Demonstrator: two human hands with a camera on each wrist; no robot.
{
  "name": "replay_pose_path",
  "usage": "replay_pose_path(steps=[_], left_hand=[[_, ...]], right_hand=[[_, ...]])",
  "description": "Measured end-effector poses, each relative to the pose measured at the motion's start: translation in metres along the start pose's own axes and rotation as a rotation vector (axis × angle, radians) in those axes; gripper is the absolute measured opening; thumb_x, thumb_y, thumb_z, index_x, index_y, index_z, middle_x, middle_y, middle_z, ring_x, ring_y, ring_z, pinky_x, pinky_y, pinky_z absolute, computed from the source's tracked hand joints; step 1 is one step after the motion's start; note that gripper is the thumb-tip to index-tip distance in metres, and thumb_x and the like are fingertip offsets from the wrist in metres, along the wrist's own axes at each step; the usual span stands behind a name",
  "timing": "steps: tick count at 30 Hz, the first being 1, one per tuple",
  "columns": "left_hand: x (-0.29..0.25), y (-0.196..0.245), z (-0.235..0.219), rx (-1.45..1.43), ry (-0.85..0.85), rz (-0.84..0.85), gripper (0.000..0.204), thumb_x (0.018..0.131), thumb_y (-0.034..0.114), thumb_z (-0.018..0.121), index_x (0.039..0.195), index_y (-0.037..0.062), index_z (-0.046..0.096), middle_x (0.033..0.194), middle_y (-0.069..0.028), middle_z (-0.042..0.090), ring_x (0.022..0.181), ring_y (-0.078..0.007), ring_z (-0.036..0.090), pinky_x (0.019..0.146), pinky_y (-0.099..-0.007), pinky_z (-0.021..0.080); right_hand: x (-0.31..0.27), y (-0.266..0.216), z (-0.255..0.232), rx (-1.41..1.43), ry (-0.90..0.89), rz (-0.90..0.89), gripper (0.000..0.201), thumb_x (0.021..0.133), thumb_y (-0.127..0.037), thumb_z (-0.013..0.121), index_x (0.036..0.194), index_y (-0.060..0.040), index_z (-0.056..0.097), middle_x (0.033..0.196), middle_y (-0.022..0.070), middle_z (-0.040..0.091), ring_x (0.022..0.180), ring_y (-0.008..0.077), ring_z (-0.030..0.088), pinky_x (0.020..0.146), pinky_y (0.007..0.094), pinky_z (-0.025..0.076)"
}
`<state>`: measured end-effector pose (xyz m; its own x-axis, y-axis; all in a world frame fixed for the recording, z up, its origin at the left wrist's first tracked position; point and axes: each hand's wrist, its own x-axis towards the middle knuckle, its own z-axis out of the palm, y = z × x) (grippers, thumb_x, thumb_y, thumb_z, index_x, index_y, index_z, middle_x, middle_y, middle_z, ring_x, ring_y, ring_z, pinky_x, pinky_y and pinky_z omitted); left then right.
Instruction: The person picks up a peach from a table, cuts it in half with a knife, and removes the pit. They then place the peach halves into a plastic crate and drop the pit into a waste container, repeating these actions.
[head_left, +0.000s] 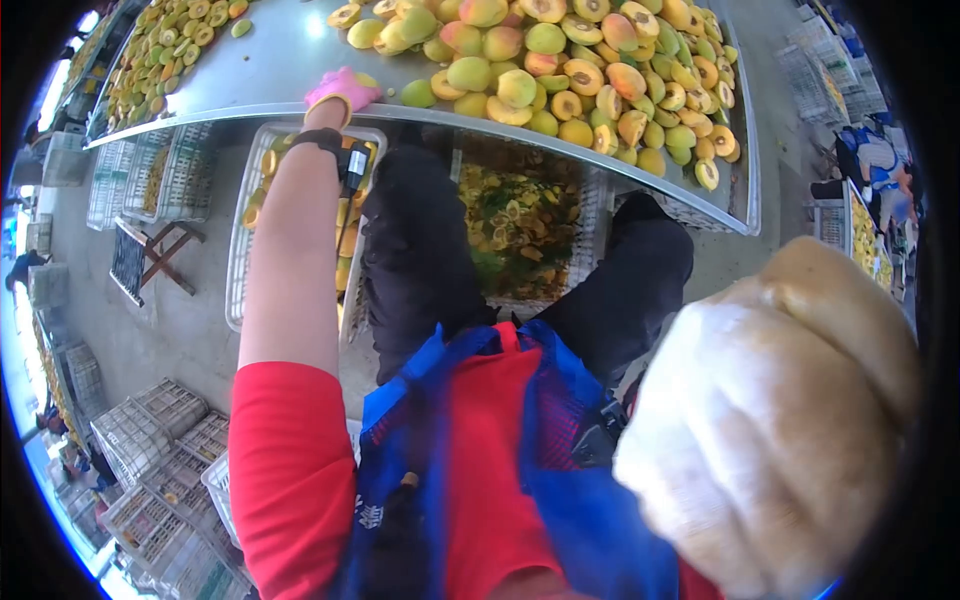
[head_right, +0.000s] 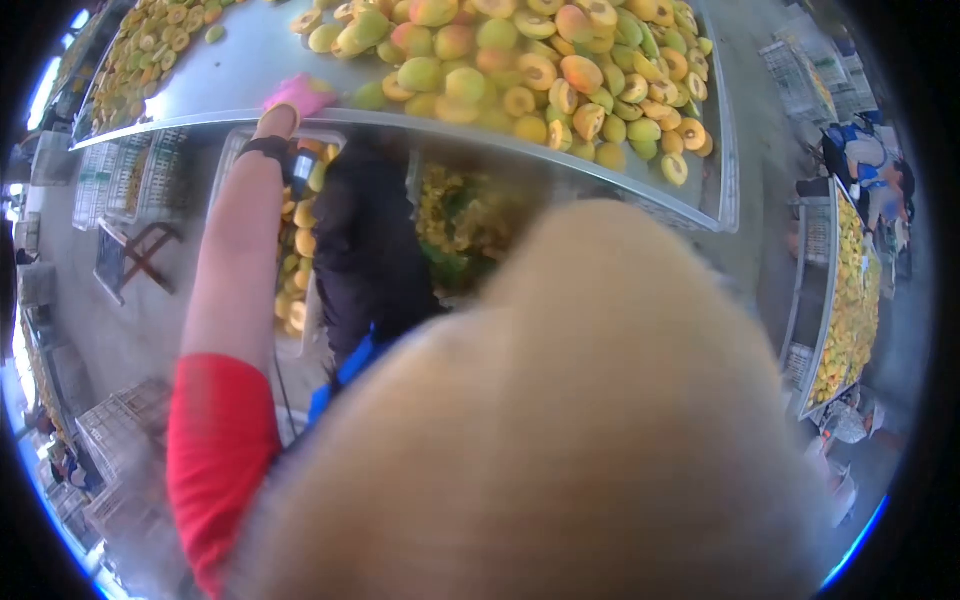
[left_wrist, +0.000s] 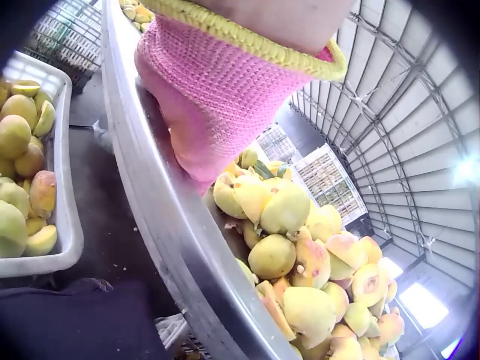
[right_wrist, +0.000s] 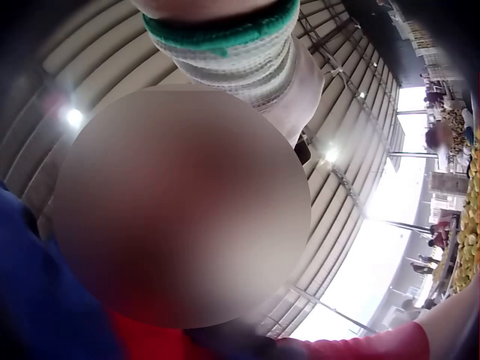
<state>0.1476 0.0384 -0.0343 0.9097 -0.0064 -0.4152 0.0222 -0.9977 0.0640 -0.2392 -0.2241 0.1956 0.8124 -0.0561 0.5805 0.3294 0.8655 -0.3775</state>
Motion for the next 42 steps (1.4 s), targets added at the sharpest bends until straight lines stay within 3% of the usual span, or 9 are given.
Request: replay_pose_path(steps=[6, 10, 15, 21, 23, 26, 31, 34, 42], left_hand=[[0.025, -0.022, 0.04, -0.372, 0.372, 0.228, 0.082, 0.074, 0.055, 0.075, 0.138, 0.0094, 0.052, 0.133, -0.0178, 0.057, 0.12, -0.0328, 0.059, 0.104, -0.0439, 0.044], [-0.009, -0.014, 0.03, -1.287, 0.064, 0.488, 0.067, 0.089, 0.039, 0.068, 0.14, 0.0025, 0.046, 0.129, -0.0149, 0.057, 0.116, -0.0302, 0.06, 0.099, -0.0403, 0.049], [-0.076, -0.004, 0.031, -1.78, -0.32, 0.884, 0.057, 0.095, 0.035, 0.058, 0.139, 0.0012, 0.045, 0.131, -0.0136, 0.056, 0.115, -0.0318, 0.059, 0.099, -0.0419, 0.049], [-0.178, 0.031, 0.022, -2.225, -0.682, 0.805, 0.056, 0.097, 0.04, 0.053, 0.137, 0.0009, 0.047, 0.126, -0.0148, 0.061, 0.109, -0.0299, 0.062, 0.086, -0.0371, 0.05], [-0.193, 0.036, 0.032, -1.966, -0.41, 0.856, 0.055, 0.099, 0.041, 0.049, 0.135, -0.0011, 0.048, 0.124, -0.0151, 0.062, 0.107, -0.0293, 0.063, 0.085, -0.0364, 0.05], [-0.217, 0.046, 0.034, -1.972, -0.478, 0.83, 0.054, 0.103, 0.04, 0.038, 0.135, -0.0019, 0.049, 0.122, -0.019, 0.063, 0.114, -0.0314, 0.061, 0.089, -0.0359, 0.05], [-0.252, 0.062, 0.034, -2.011, -0.562, 0.915, 0.054, 0.1, 0.033, 0.047, 0.143, 0.0003, 0.04, 0.129, -0.0187, 0.057, 0.124, -0.0373, 0.055, 0.104, -0.0446, 0.045], [-0.264, 0.07, 0.038, -2.048, -0.634, 0.948, 0.057, 0.099, 0.032, 0.05, 0.145, 0.0016, 0.035, 0.136, -0.0187, 0.052, 0.127, -0.0358, 0.052, 0.106, -0.0454, 0.043], [-0.286, 0.097, 0.051, -1.994, -0.453, 0.803, 0.042, 0.104, 0.027, 0.047, 0.139, 0.0041, 0.04, 0.132, -0.0159, 0.054, 0.116, -0.028, 0.059, 0.099, -0.0384, 0.048]], right_hand=[[0.009, 0.007, 0.001, -0.002, 0.016, 0.008, 0.034, 0.102, -0.032, 0.047, 0.106, 0.0001, 0.059, 0.106, 0.0168, 0.066, 0.083, 0.0265, 0.066, 0.072, 0.0367, 0.05], [0.008, 0.007, 0.001, -0.006, 0.04, 0.013, 0.032, 0.101, -0.031, 0.048, 0.104, -0.0004, 0.059, 0.104, 0.0161, 0.067, 0.085, 0.0277, 0.066, 0.075, 0.0392, 0.051], [0.004, 0.009, 0.001, -0.001, 0.092, 0.026, 0.03, 0.101, -0.029, 0.049, 0.101, -0.0011, 0.06, 0.102, 0.0152, 0.067, 0.087, 0.0291, 0.066, 0.077, 0.0423, 0.052], [0.002, 0.034, -0.024, -0.03, 0.336, 0.121, 0.028, 0.1, -0.027, 0.049, 0.099, -0.0019, 0.06, 0.099, 0.0141, 0.068, 0.09, 0.0309, 0.066, 0.081, 0.0461, 0.053], [-0.007, 0.044, -0.048, -0.082, 0.496, 0.192, 0.027, 0.1, -0.027, 0.05, 0.098, -0.0021, 0.06, 0.098, 0.0137, 0.068, 0.091, 0.0315, 0.067, 0.082, 0.0473, 0.054], [-0.033, 0.053, -0.089, -0.166, 0.464, 0.412, 0.034, 0.1, -0.03, 0.051, 0.112, 0.0009, 0.061, 0.113, 0.0229, 0.068, 0.101, 0.0394, 0.068, 0.09, 0.0504, 0.056], [-0.043, 0.061, -0.072, -0.7, 0.617, 0.768, 0.023, 0.099, -0.027, 0.057, 0.107, -0.0055, 0.056, 0.072, 0.0038, 0.059, 0.06, 0.0133, 0.06, 0.051, 0.0252, 0.047], [-0.038, 0.065, -0.058, -0.922, 0.581, 0.938, 0.022, 0.099, -0.025, 0.056, 0.108, -0.0051, 0.058, 0.069, 0.0044, 0.056, 0.056, 0.0132, 0.058, 0.048, 0.028, 0.045], [-0.076, 0.09, -0.115, -1.912, -0.174, 0.111, 0.024, 0.091, -0.022, 0.064, 0.102, -0.0021, 0.058, 0.073, 0.0092, 0.057, 0.058, 0.0158, 0.058, 0.053, 0.0326, 0.046]])
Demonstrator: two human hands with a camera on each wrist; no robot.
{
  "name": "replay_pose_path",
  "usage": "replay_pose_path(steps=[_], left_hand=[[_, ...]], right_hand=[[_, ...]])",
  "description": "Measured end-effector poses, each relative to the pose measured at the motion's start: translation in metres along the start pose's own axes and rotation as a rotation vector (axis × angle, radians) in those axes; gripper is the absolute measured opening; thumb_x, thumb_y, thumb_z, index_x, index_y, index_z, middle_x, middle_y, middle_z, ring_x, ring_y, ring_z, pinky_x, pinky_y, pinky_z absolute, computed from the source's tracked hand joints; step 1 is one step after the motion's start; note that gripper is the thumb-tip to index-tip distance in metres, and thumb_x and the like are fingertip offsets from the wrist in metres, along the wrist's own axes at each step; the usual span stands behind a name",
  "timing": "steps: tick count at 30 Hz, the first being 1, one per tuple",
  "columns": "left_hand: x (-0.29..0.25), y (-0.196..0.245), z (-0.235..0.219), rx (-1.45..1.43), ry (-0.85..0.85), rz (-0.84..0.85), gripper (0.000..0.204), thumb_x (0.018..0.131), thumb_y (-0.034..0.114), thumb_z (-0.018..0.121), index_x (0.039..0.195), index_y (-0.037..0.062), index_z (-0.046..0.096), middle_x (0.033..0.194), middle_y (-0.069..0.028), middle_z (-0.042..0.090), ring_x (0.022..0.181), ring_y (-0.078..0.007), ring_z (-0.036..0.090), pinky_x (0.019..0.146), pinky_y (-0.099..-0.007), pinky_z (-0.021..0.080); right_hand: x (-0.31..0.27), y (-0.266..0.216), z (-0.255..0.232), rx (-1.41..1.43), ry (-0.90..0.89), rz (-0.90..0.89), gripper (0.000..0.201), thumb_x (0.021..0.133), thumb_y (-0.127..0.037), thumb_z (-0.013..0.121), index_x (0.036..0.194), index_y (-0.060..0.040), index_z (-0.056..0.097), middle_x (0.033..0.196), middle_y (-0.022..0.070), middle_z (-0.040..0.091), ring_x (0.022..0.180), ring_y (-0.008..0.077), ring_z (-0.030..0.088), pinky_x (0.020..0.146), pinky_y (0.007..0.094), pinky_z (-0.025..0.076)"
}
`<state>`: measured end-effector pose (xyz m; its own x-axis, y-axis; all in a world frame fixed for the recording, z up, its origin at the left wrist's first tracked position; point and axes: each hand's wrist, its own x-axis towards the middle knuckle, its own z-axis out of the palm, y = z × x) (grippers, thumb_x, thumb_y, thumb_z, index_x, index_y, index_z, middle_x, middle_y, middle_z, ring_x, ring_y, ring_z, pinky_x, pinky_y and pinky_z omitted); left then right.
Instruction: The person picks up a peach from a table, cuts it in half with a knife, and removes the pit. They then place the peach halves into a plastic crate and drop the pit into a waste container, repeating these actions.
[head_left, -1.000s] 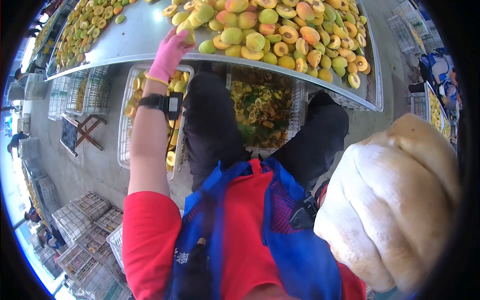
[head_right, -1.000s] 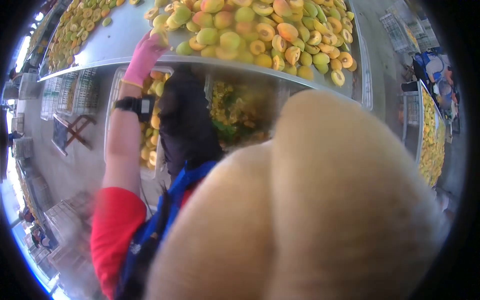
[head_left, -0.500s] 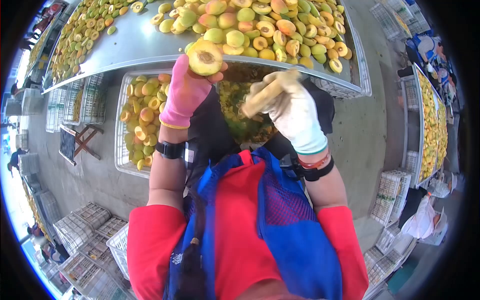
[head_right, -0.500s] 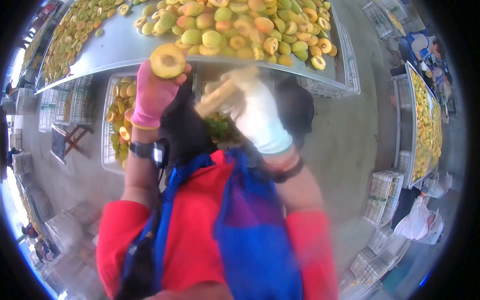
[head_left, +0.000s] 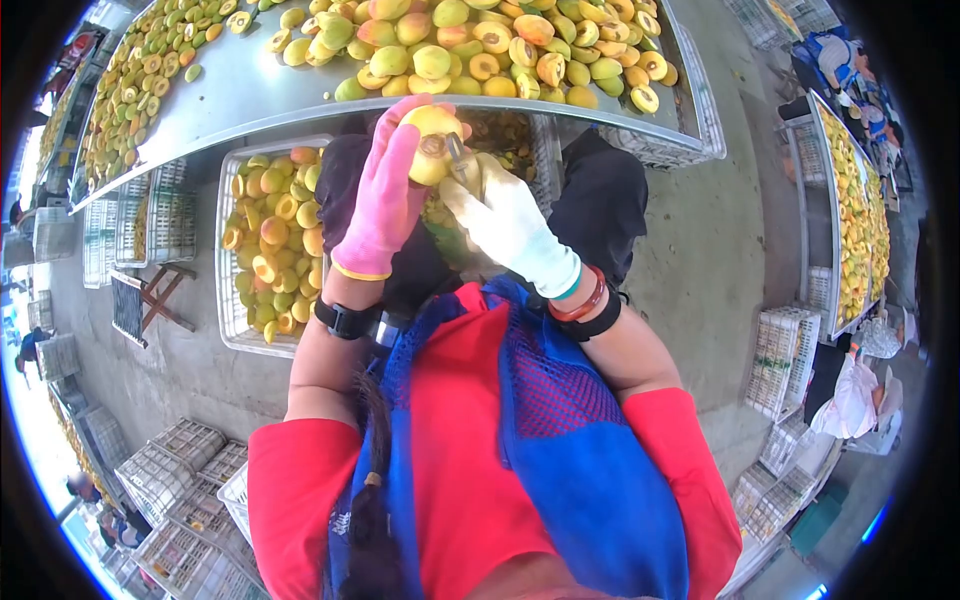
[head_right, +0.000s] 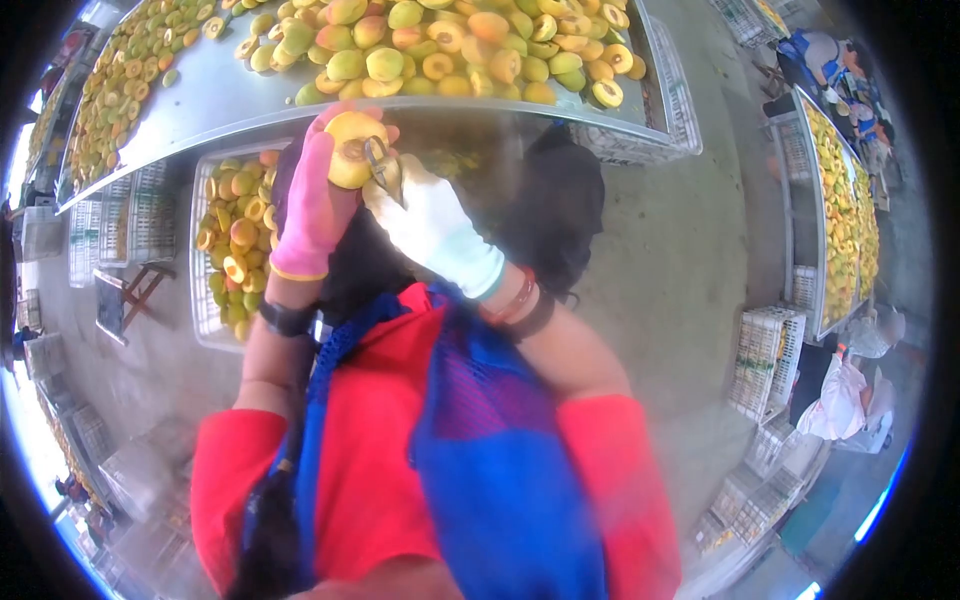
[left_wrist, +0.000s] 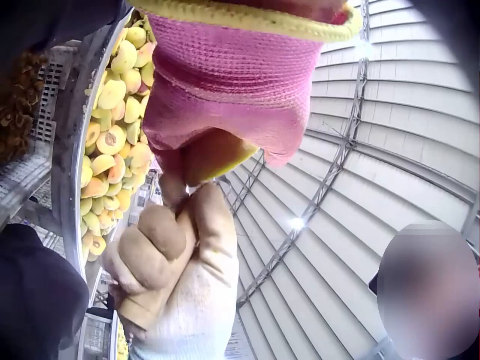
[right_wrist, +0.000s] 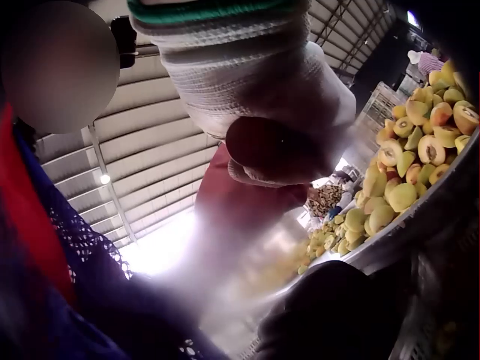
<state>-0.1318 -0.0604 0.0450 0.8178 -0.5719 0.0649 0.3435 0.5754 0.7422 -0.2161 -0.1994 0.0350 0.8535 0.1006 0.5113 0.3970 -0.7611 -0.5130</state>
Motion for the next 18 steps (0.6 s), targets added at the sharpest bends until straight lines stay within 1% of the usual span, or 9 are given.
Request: replay_pose_path(steps=[1, 4, 7, 10, 13, 16, 18], left_hand=[[0.0, -0.002, 0.005, 0.003, 0.034, 0.008, 0.038, 0.105, 0.024, 0.046, 0.137, 0.0048, 0.041, 0.13, -0.0153, 0.055, 0.113, -0.0262, 0.06, 0.096, -0.0365, 0.05], [-0.002, -0.01, 0.01, 0.091, 0.084, 0.046, 0.038, 0.105, 0.023, 0.047, 0.137, 0.0042, 0.041, 0.129, -0.0151, 0.056, 0.111, -0.0247, 0.061, 0.094, -0.0361, 0.051], [-0.004, -0.016, 0.018, 0.184, 0.113, 0.109, 0.036, 0.105, 0.018, 0.045, 0.136, 0.0029, 0.04, 0.129, -0.0147, 0.055, 0.11, -0.0232, 0.061, 0.094, -0.0358, 0.052], [-0.004, -0.024, 0.012, 0.306, 0.07, 0.212, 0.035, 0.103, 0.013, 0.045, 0.137, 0.0023, 0.039, 0.128, -0.0143, 0.055, 0.11, -0.0227, 0.061, 0.094, -0.0354, 0.052], [-0.005, -0.029, 0.011, 0.341, 0.081, 0.233, 0.036, 0.102, 0.01, 0.045, 0.137, 0.0027, 0.039, 0.127, -0.0141, 0.055, 0.109, -0.0222, 0.061, 0.094, -0.0347, 0.052], [-0.005, -0.032, 0.012, 0.277, 0.107, 0.219, 0.035, 0.102, 0.009, 0.045, 0.136, 0.0033, 0.039, 0.127, -0.0138, 0.056, 0.108, -0.0214, 0.061, 0.092, -0.034, 0.052], [-0.005, -0.035, 0.01, 0.297, 0.088, 0.236, 0.034, 0.102, 0.008, 0.045, 0.135, 0.0035, 0.04, 0.127, -0.014, 0.055, 0.107, -0.021, 0.061, 0.092, -0.0337, 0.052]], right_hand=[[0.0, 0.002, 0.0, -0.161, 0.032, -0.14, 0.023, 0.09, -0.021, 0.064, 0.102, -0.0017, 0.058, 0.073, 0.0096, 0.057, 0.059, 0.0164, 0.058, 0.053, 0.033, 0.046], [0.004, -0.014, 0.0, 0.478, 0.052, 0.42, 0.012, 0.09, -0.011, 0.063, 0.1, -0.0036, 0.062, 0.074, 0.0149, 0.06, 0.065, 0.0284, 0.061, 0.054, 0.0376, 0.047], [0.005, -0.017, -0.008, 0.629, -0.096, 0.609, 0.016, 0.093, -0.016, 0.061, 0.1, -0.0026, 0.059, 0.068, 0.0039, 0.054, 0.058, 0.0126, 0.055, 0.052, 0.0311, 0.045], [0.002, -0.014, -0.01, 0.98, -0.21, 0.849, 0.015, 0.095, -0.016, 0.059, 0.098, -0.0022, 0.058, 0.068, 0.002, 0.055, 0.055, 0.0098, 0.052, 0.05, 0.0293, 0.044], [0.002, -0.012, -0.011, 1.098, -0.245, 0.876, 0.015, 0.096, -0.018, 0.059, 0.096, -0.0032, 0.056, 0.069, 0.001, 0.056, 0.053, 0.0082, 0.051, 0.048, 0.0273, 0.042], [-0.001, -0.012, -0.005, 0.863, -0.194, 0.751, 0.012, 0.097, -0.018, 0.058, 0.096, -0.0063, 0.056, 0.067, -0.0015, 0.052, 0.051, 0.0072, 0.047, 0.046, 0.0253, 0.039], [-0.002, -0.009, 0.001, 0.785, -0.172, 0.683, 0.012, 0.097, -0.018, 0.058, 0.097, -0.0069, 0.055, 0.067, -0.0023, 0.051, 0.051, 0.0069, 0.047, 0.046, 0.0243, 0.039]])
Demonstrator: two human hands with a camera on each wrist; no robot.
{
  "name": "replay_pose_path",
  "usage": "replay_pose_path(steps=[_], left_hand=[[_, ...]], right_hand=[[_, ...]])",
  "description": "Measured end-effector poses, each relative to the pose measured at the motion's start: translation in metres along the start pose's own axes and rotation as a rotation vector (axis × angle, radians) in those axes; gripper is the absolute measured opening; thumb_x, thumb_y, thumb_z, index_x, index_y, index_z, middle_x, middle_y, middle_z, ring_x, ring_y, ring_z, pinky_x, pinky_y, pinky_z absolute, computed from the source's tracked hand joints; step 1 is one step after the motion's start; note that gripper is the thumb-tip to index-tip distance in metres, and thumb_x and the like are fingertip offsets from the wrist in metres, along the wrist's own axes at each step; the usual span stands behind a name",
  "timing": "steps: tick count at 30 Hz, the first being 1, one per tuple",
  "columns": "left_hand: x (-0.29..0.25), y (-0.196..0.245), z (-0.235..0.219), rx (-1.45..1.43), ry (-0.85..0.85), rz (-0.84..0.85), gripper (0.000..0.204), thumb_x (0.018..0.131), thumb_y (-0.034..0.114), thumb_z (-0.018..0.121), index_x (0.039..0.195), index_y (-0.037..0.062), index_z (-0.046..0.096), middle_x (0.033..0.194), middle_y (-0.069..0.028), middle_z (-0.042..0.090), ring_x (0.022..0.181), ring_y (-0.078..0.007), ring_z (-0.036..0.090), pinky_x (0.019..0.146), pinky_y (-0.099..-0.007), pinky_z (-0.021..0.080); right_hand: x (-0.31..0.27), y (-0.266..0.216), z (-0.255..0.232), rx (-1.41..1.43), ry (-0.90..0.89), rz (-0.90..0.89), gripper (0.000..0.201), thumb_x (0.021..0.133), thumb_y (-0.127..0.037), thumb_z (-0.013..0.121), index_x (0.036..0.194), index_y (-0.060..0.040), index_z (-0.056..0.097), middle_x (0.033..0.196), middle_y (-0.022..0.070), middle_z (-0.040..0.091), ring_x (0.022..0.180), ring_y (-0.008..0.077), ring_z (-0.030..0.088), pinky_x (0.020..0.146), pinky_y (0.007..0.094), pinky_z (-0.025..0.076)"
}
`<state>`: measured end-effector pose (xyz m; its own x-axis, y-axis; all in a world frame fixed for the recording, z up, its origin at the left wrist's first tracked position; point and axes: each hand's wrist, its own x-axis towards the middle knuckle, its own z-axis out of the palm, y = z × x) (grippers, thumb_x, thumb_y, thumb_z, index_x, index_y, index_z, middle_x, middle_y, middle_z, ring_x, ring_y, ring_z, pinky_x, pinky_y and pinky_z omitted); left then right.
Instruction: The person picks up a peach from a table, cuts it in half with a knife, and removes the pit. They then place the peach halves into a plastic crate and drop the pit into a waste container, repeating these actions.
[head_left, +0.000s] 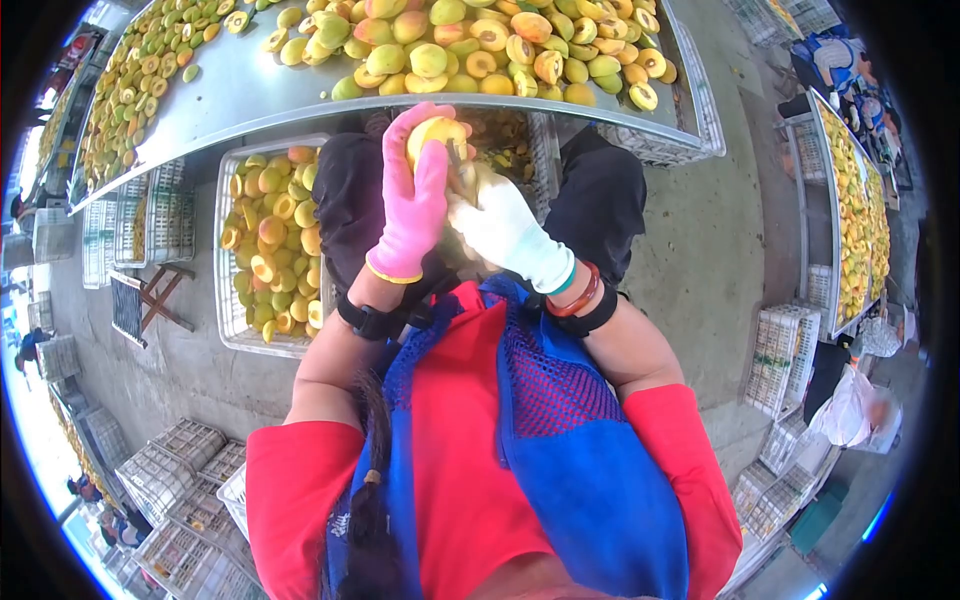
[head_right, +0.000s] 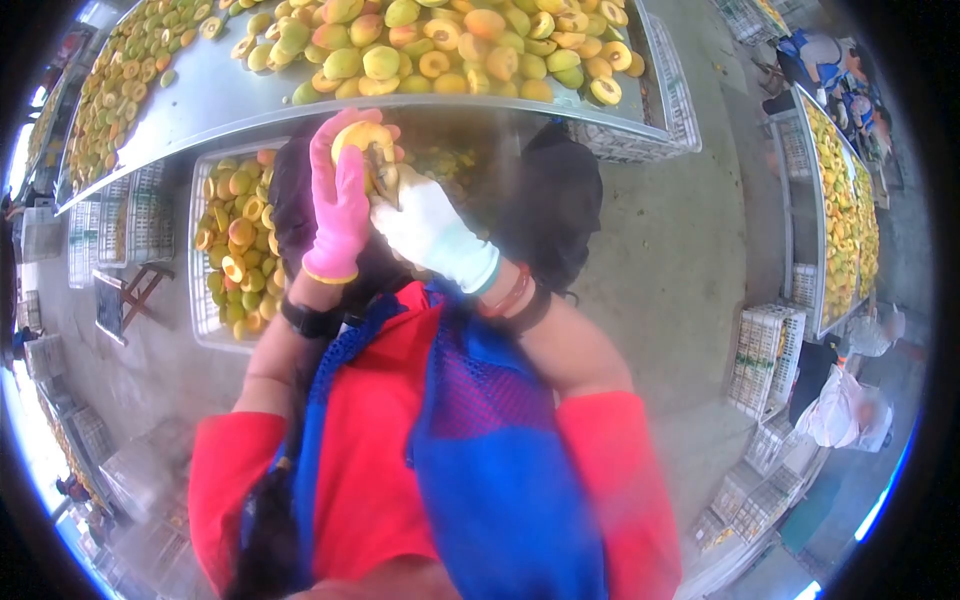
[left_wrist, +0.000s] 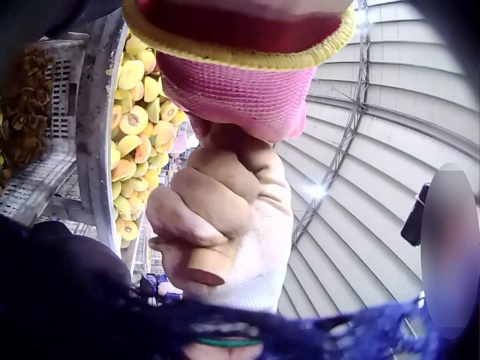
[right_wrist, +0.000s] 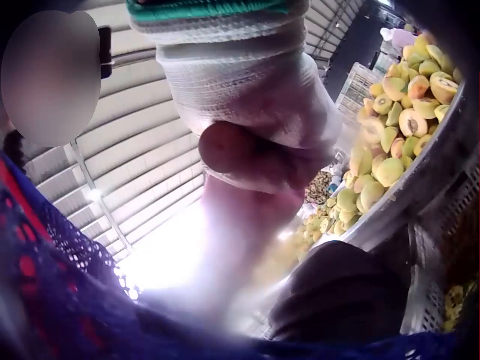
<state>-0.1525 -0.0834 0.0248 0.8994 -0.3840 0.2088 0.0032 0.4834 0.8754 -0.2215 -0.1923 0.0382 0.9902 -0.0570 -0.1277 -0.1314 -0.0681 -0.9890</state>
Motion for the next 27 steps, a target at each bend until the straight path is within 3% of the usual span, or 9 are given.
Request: replay_pose_path(steps=[1, 7, 10, 13, 16, 19, 22, 25, 27], left_hand=[[0.0, -0.001, 0.0, 0.008, -0.009, 0.009, 0.034, 0.101, 0.007, 0.045, 0.135, 0.0036, 0.04, 0.127, -0.0141, 0.055, 0.107, -0.0207, 0.061, 0.091, -0.0335, 0.052], [0.002, 0.005, -0.003, 0.004, -0.078, 0.107, 0.038, 0.1, 0.01, 0.049, 0.136, 0.0042, 0.038, 0.129, -0.0154, 0.054, 0.106, -0.0208, 0.061, 0.094, -0.0348, 0.051], [0.002, -0.002, -0.009, 0.125, -0.142, 0.17, 0.054, 0.101, 0.035, 0.055, 0.14, 0.0034, 0.034, 0.133, -0.0192, 0.052, 0.108, -0.0265, 0.061, 0.094, -0.0398, 0.052], [0.001, -0.007, -0.011, 0.169, -0.151, 0.217, 0.057, 0.1, 0.035, 0.056, 0.141, 0.0042, 0.032, 0.135, -0.0202, 0.05, 0.111, -0.0272, 0.059, 0.097, -0.0406, 0.05], [0.001, -0.011, -0.016, 0.231, -0.179, 0.293, 0.058, 0.1, 0.033, 0.057, 0.142, 0.0056, 0.03, 0.138, -0.0206, 0.048, 0.115, -0.028, 0.057, 0.099, -0.0411, 0.049], [0.002, -0.007, -0.015, 0.234, -0.23, 0.281, 0.045, 0.098, 0.009, 0.053, 0.139, 0.0046, 0.036, 0.138, -0.0171, 0.047, 0.12, -0.024, 0.054, 0.101, -0.039, 0.047], [0.003, 0.008, -0.007, -0.194, -0.128, -0.104, 0.038, 0.098, 0.006, 0.05, 0.134, 0.0036, 0.04, 0.137, -0.017, 0.048, 0.12, -0.0234, 0.054, 0.098, -0.0383, 0.051], [0.003, 0.012, -0.002, -0.064, -0.075, -0.08, 0.03, 0.099, 0.005, 0.048, 0.129, 0.0021, 0.045, 0.127, -0.0155, 0.056, 0.11, -0.0234, 0.061, 0.091, -0.0368, 0.056], [0.003, 0.012, -0.003, -0.001, -0.081, -0.027, 0.029, 0.1, 0.007, 0.048, 0.128, 0.0017, 0.046, 0.123, -0.0153, 0.059, 0.106, -0.0237, 0.063, 0.089, -0.0366, 0.056]], right_hand=[[0.001, 0.0, 0.001, -0.038, 0.012, -0.034, 0.012, 0.097, -0.019, 0.058, 0.098, -0.0072, 0.055, 0.067, -0.0027, 0.051, 0.051, 0.0068, 0.046, 0.046, 0.0239, 0.038], [-0.007, -0.028, -0.013, 0.619, -0.269, 0.408, 0.012, 0.097, -0.019, 0.057, 0.097, -0.0081, 0.053, 0.066, -0.0035, 0.049, 0.047, 0.0059, 0.043, 0.042, 0.0233, 0.033], [-0.005, -0.02, -0.003, 0.227, -0.105, 0.164, 0.011, 0.099, -0.017, 0.056, 0.092, -0.0093, 0.051, 0.064, -0.0011, 0.05, 0.047, 0.0078, 0.045, 0.041, 0.0235, 0.035], [-0.005, -0.021, -0.014, 0.525, -0.251, 0.365, 0.011, 0.099, -0.017, 0.056, 0.092, -0.0094, 0.051, 0.064, -0.0013, 0.05, 0.046, 0.0076, 0.045, 0.041, 0.0235, 0.035], [-0.006, -0.028, -0.018, 0.601, -0.305, 0.381, 0.01, 0.098, -0.016, 0.055, 0.092, -0.0089, 0.052, 0.065, -0.0017, 0.05, 0.047, 0.0078, 0.045, 0.042, 0.0239, 0.036], [-0.004, -0.016, -0.012, 0.352, -0.182, 0.191, 0.009, 0.099, -0.015, 0.054, 0.093, -0.0084, 0.053, 0.065, -0.002, 0.051, 0.047, 0.0075, 0.045, 0.042, 0.0238, 0.037], [0.0, -0.002, -0.011, -0.112, -0.1, 0.027, 0.02, 0.096, -0.018, 0.059, 0.11, -0.0044, 0.055, 0.072, -0.0005, 0.054, 0.057, 0.008, 0.05, 0.052, 0.0238, 0.041], [-0.001, -0.002, -0.007, -0.041, -0.098, 0.017, 0.024, 0.095, -0.021, 0.059, 0.107, 0.0, 0.054, 0.073, 0.0058, 0.057, 0.064, 0.0157, 0.056, 0.059, 0.0333, 0.048], [-0.004, -0.01, -0.012, 0.162, -0.222, 0.228, 0.025, 0.094, -0.021, 0.059, 0.106, 0.001, 0.053, 0.075, 0.008, 0.058, 0.067, 0.0165, 0.058, 0.061, 0.0347, 0.048]])
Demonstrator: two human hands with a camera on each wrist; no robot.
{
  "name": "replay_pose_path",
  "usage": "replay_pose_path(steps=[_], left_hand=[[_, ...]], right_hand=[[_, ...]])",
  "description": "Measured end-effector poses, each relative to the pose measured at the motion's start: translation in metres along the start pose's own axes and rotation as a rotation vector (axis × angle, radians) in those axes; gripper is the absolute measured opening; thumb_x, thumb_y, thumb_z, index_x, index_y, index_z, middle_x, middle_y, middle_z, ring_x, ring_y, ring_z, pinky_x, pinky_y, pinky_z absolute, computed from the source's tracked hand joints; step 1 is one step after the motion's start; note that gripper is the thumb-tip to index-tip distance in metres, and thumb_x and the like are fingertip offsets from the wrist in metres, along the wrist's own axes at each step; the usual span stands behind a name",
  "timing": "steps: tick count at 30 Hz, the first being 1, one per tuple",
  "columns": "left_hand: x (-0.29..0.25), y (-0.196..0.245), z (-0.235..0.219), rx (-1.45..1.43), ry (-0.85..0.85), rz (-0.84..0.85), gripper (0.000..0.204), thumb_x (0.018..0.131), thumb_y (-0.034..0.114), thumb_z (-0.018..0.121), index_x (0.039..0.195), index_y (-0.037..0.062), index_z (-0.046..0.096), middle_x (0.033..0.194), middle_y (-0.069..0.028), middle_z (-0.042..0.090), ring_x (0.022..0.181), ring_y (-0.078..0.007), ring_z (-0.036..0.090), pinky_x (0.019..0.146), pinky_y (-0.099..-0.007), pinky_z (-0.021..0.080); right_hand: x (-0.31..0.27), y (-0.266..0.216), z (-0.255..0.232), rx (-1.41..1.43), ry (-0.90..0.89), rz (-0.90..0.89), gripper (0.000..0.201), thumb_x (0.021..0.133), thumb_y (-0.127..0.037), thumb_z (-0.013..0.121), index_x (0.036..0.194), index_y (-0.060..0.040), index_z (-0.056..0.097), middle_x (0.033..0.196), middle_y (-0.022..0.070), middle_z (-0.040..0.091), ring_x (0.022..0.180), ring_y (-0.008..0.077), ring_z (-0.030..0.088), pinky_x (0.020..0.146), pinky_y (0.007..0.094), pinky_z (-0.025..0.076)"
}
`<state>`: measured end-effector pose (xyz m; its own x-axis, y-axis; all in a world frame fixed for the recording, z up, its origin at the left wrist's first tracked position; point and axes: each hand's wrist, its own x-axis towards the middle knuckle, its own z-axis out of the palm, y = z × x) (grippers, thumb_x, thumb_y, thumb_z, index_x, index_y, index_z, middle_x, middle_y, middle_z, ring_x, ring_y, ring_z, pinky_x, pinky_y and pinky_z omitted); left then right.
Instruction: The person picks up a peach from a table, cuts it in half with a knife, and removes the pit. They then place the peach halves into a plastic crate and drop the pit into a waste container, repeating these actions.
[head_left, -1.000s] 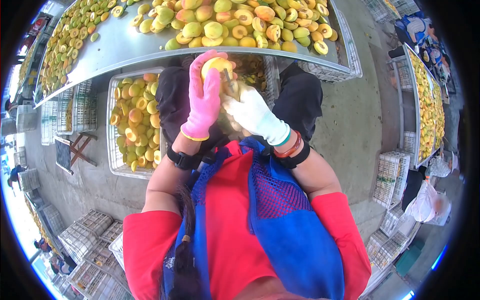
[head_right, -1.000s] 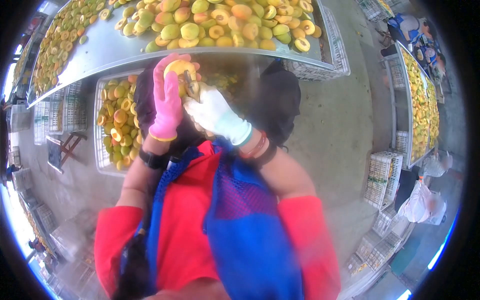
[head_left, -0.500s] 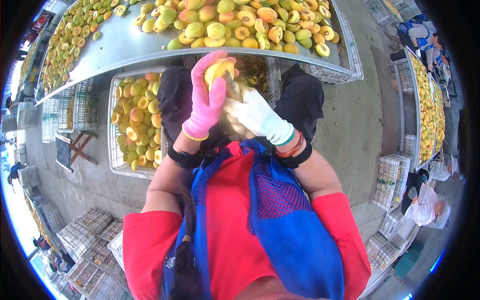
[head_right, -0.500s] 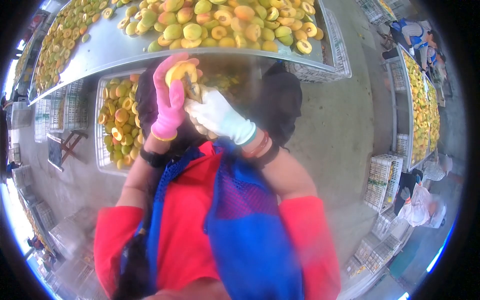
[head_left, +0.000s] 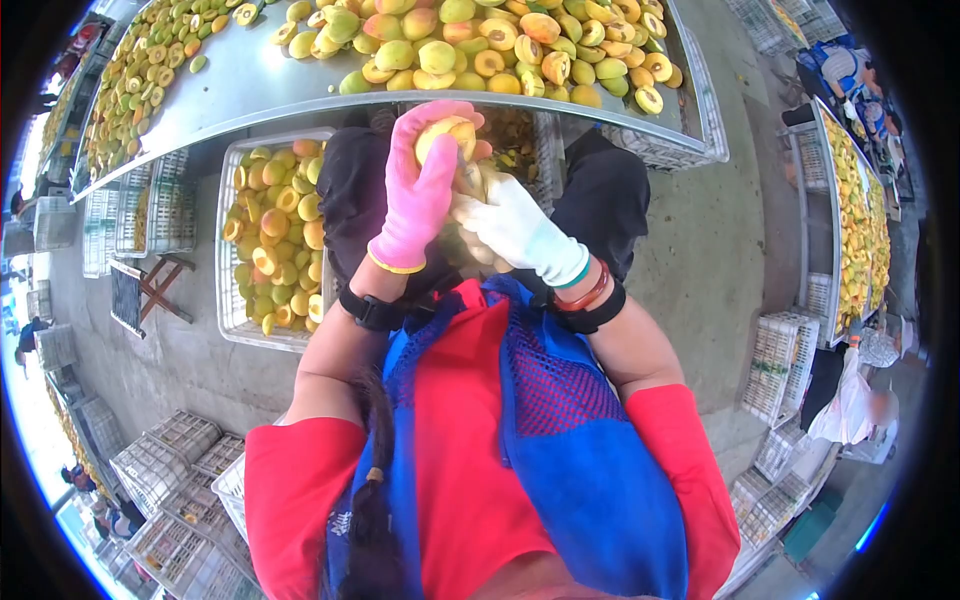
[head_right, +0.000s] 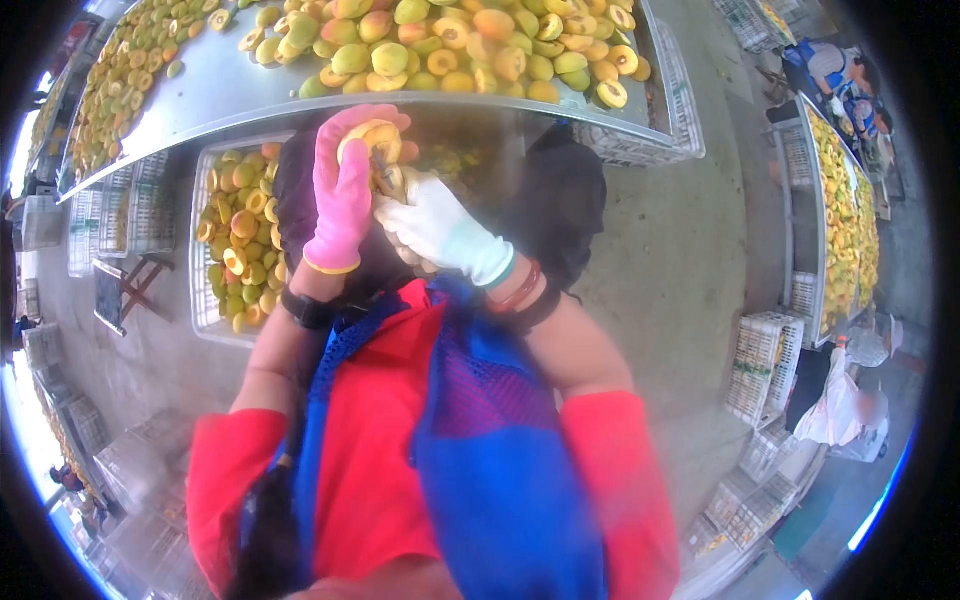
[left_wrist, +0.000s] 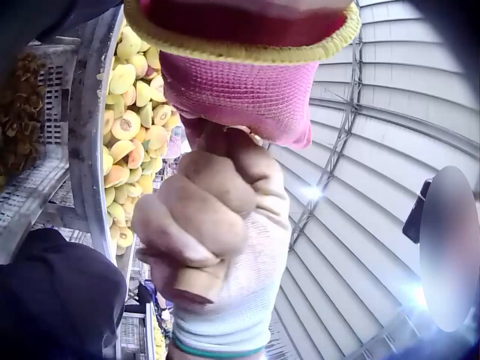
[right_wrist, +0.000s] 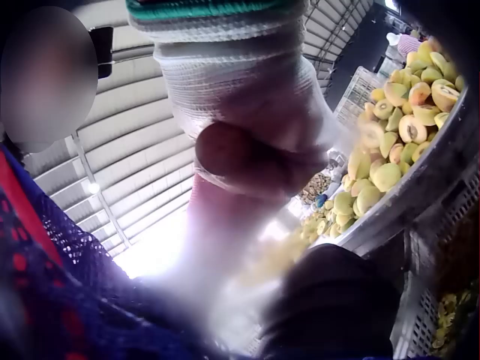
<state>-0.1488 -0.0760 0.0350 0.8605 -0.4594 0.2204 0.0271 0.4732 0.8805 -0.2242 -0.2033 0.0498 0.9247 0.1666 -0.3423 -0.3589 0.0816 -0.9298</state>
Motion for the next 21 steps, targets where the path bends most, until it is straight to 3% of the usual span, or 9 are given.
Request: replay_pose_path(steps=[1, 4, 7, 8, 10, 14, 16, 19, 21], left_hand=[[-0.001, -0.002, 0.001, 0.026, -0.005, 0.042, 0.028, 0.101, 0.008, 0.048, 0.127, 0.0015, 0.046, 0.122, -0.0154, 0.059, 0.104, -0.0238, 0.064, 0.089, -0.0367, 0.056], [-0.001, -0.009, 0.0, -0.033, -0.011, 0.064, 0.027, 0.103, 0.015, 0.047, 0.126, 0.0009, 0.048, 0.121, -0.0158, 0.06, 0.1, -0.023, 0.065, 0.087, -0.036, 0.057], [0.0, -0.01, -0.009, -0.025, -0.055, -0.017, 0.048, 0.102, 0.039, 0.047, 0.127, -0.0013, 0.048, 0.115, -0.0202, 0.063, 0.091, -0.0237, 0.068, 0.083, -0.0351, 0.057], [-0.001, -0.009, -0.012, -0.001, -0.076, -0.054, 0.059, 0.101, 0.05, 0.047, 0.128, -0.0023, 0.047, 0.112, -0.0223, 0.065, 0.087, -0.0243, 0.069, 0.081, -0.0348, 0.057], [-0.003, -0.005, -0.014, 0.01, -0.099, -0.06, 0.06, 0.101, 0.051, 0.046, 0.126, -0.0035, 0.048, 0.111, -0.0213, 0.066, 0.086, -0.0239, 0.069, 0.08, -0.0342, 0.057], [-0.004, -0.006, -0.019, 0.036, -0.107, -0.072, 0.04, 0.105, 0.032, 0.046, 0.122, -0.0026, 0.053, 0.108, -0.0134, 0.067, 0.099, -0.0194, 0.065, 0.086, -0.032, 0.055], [-0.003, -0.015, -0.022, 0.087, -0.13, -0.011, 0.04, 0.105, 0.033, 0.047, 0.121, -0.0027, 0.055, 0.107, -0.0124, 0.067, 0.099, -0.0177, 0.065, 0.087, -0.0308, 0.054], [-0.003, -0.014, -0.018, 0.124, -0.185, 0.04, 0.039, 0.103, 0.035, 0.051, 0.118, -0.0014, 0.058, 0.105, -0.01, 0.068, 0.098, -0.0151, 0.064, 0.087, -0.0299, 0.053], [0.0, -0.007, -0.016, 0.088, -0.218, -0.026, 0.038, 0.104, 0.034, 0.05, 0.116, -0.001, 0.058, 0.104, -0.0093, 0.068, 0.097, -0.0148, 0.064, 0.086, -0.0299, 0.053]], right_hand=[[-0.002, -0.003, -0.002, 0.106, -0.063, 0.098, 0.026, 0.094, -0.021, 0.058, 0.105, 0.0014, 0.053, 0.076, 0.0092, 0.059, 0.069, 0.017, 0.058, 0.062, 0.0354, 0.048], [0.005, 0.006, 0.004, -0.391, 0.145, -0.374, 0.02, 0.094, -0.02, 0.058, 0.103, -0.0024, 0.054, 0.073, 0.0039, 0.056, 0.059, 0.0104, 0.053, 0.052, 0.029, 0.043], [-0.005, -0.011, 0.001, -0.106, -0.023, -0.002, 0.018, 0.094, -0.021, 0.059, 0.103, -0.0052, 0.055, 0.07, -0.0002, 0.053, 0.051, 0.0069, 0.048, 0.046, 0.0254, 0.037], [-0.004, -0.006, -0.004, -0.025, -0.098, 0.011, 0.018, 0.095, -0.022, 0.058, 0.102, -0.0058, 0.055, 0.069, -0.0011, 0.052, 0.05, 0.0072, 0.047, 0.045, 0.0252, 0.037], [-0.002, 0.001, -0.011, 0.14, -0.252, 0.039, 0.018, 0.096, -0.024, 0.058, 0.102, -0.0071, 0.054, 0.065, -0.0028, 0.051, 0.047, 0.0078, 0.047, 0.043, 0.025, 0.037], [-0.008, -0.011, 0.002, 0.084, -0.139, 0.149, 0.009, 0.098, -0.017, 0.055, 0.094, -0.0128, 0.049, 0.064, -0.0046, 0.044, 0.047, 0.0054, 0.041, 0.041, 0.0228, 0.032], [-0.01, -0.014, 0.005, 0.118, -0.139, 0.18, 0.01, 0.098, -0.017, 0.056, 0.093, -0.014, 0.048, 0.063, -0.0053, 0.042, 0.045, 0.005, 0.038, 0.039, 0.0228, 0.029], [-0.011, -0.004, -0.003, 0.509, -0.364, 0.317, 0.012, 0.097, -0.017, 0.057, 0.091, -0.0138, 0.047, 0.06, -0.0059, 0.04, 0.042, 0.005, 0.035, 0.036, 0.0232, 0.026], [-0.01, -0.002, 0.0, 0.456, -0.307, 0.281, 0.013, 0.097, -0.017, 0.057, 0.089, -0.0132, 0.047, 0.058, -0.0057, 0.039, 0.04, 0.0059, 0.034, 0.036, 0.0229, 0.025]])
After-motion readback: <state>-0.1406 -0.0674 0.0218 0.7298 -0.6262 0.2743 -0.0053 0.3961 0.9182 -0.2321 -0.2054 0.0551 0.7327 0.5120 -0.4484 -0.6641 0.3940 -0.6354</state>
